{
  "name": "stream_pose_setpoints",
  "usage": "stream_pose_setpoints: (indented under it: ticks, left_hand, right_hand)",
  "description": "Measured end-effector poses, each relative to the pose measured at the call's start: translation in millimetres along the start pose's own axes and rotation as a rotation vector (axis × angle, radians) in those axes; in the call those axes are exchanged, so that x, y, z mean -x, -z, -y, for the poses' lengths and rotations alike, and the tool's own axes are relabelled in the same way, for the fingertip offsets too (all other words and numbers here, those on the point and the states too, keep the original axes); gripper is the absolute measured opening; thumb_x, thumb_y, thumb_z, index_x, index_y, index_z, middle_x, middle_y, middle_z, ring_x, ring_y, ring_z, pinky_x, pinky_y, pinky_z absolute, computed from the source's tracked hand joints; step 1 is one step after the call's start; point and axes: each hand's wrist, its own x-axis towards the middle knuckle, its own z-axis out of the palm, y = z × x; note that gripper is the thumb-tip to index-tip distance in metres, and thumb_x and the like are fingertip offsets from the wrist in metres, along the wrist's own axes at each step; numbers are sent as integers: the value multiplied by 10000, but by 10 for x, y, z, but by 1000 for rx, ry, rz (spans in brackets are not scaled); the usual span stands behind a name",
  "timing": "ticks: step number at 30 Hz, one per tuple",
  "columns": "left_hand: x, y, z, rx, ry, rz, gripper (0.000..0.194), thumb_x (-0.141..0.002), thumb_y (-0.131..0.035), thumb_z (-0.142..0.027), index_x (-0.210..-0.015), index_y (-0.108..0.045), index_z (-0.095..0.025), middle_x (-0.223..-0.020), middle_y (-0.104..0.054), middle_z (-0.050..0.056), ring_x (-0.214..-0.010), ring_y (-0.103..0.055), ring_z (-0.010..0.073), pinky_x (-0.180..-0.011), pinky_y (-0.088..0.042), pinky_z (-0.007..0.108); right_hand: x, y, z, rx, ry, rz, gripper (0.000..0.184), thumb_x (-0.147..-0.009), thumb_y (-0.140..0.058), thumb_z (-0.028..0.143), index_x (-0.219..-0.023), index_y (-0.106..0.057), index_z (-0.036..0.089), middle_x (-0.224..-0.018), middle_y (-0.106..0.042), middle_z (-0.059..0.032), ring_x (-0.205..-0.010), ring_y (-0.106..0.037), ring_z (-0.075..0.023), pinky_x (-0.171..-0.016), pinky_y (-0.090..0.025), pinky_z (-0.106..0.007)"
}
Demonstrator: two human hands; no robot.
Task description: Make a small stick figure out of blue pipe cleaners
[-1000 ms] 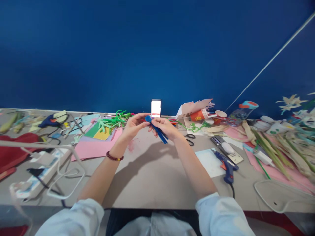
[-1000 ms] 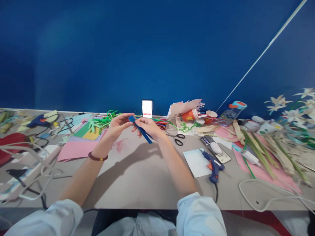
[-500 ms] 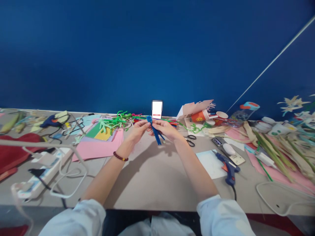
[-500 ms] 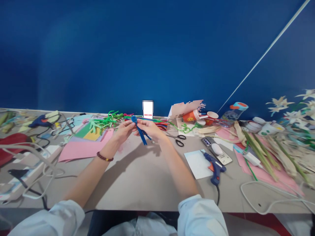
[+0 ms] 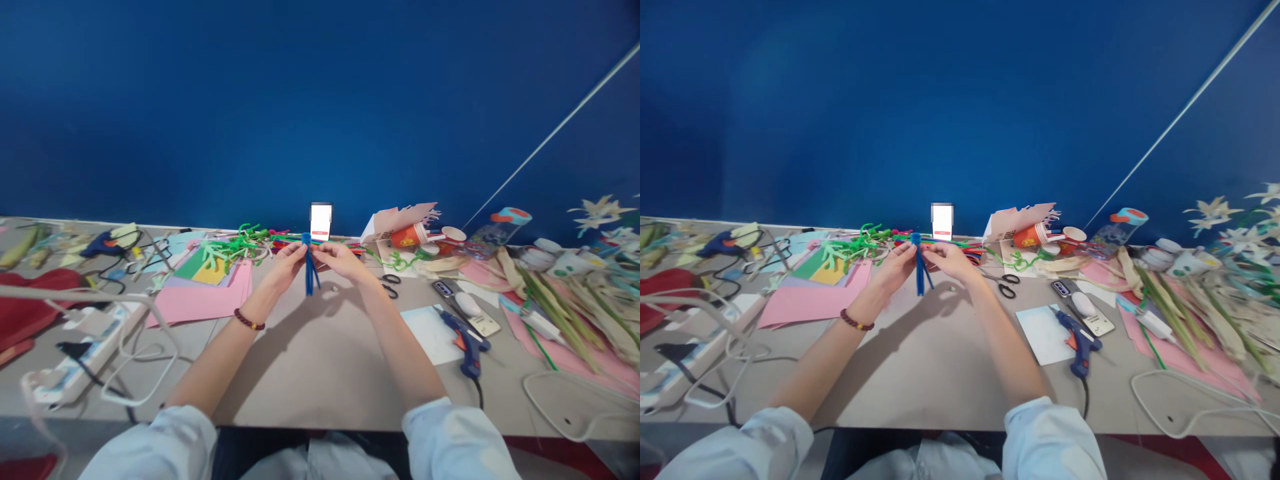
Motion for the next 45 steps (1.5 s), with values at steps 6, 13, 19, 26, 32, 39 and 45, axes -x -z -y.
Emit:
stream_pose_setpoints:
  ticks: [6,13,19,26,32,39,45]
  left_hand:
    - [46,-56,-29,-13,73,-35,286,-595,-817,-304,-741,-635,-138,-636,-606,-15,-572,-572,89,-571,-474,215]
    - [110,-148,-48,14,130,20,329,-641,-786,-373,-770,-633,-111,-641,-571,-3,-495,-487,52,-451,-412,179]
    - [139,-194,-96,58,194,35,303,-667,-773,-345,-763,-617,-104,-633,-526,-12,-464,-406,21,-394,-336,135]
    - [146,-177,-91,-10,147,24,338,-662,-765,-388,-694,-563,-118,-542,-420,-56,-394,-248,-2,-328,-157,123]
    - [141,-180,-75,-32,116,10,359,-635,-779,-399,-672,-560,-118,-529,-402,-63,-388,-217,-7,-330,-148,126]
    - [173,-223,-122,31,262,69,309,-672,-763,-351,-752,-594,-105,-582,-446,-40,-396,-273,-9,-311,-151,110]
    - [212,-279,-101,105,377,89,244,-724,-730,-290,-765,-560,-120,-591,-413,-47,-399,-308,1,-313,-210,104]
  right_hand:
    - [9,31,42,94,355,-188,268,-743,-662,346,-976,-628,217,-1042,-645,-52,-914,-617,-161,-721,-548,-275]
    - [2,-57,-4,12,382,-161,359,-773,-627,363,-1100,-659,219,-943,-674,-37,-712,-639,-131,-759,-562,-328]
    - [4,-32,0,29,350,-180,342,-763,-636,359,-1074,-683,225,-975,-686,-31,-785,-650,-142,-827,-544,-332]
    - [24,-35,16,44,331,-217,317,-717,-682,348,-1007,-714,226,-1002,-712,-29,-993,-630,-199,-925,-501,-363]
    - [30,-65,53,-30,305,-231,307,-695,-701,365,-963,-725,218,-952,-714,-26,-888,-651,-179,-879,-524,-363]
    - [50,95,103,-54,265,-62,343,-721,-687,411,-1011,-712,230,-883,-711,-11,-799,-657,-144,-857,-522,-343]
    - [58,182,81,-82,212,-24,298,-677,-733,399,-921,-737,228,-888,-719,-14,-815,-654,-154,-874,-506,-346]
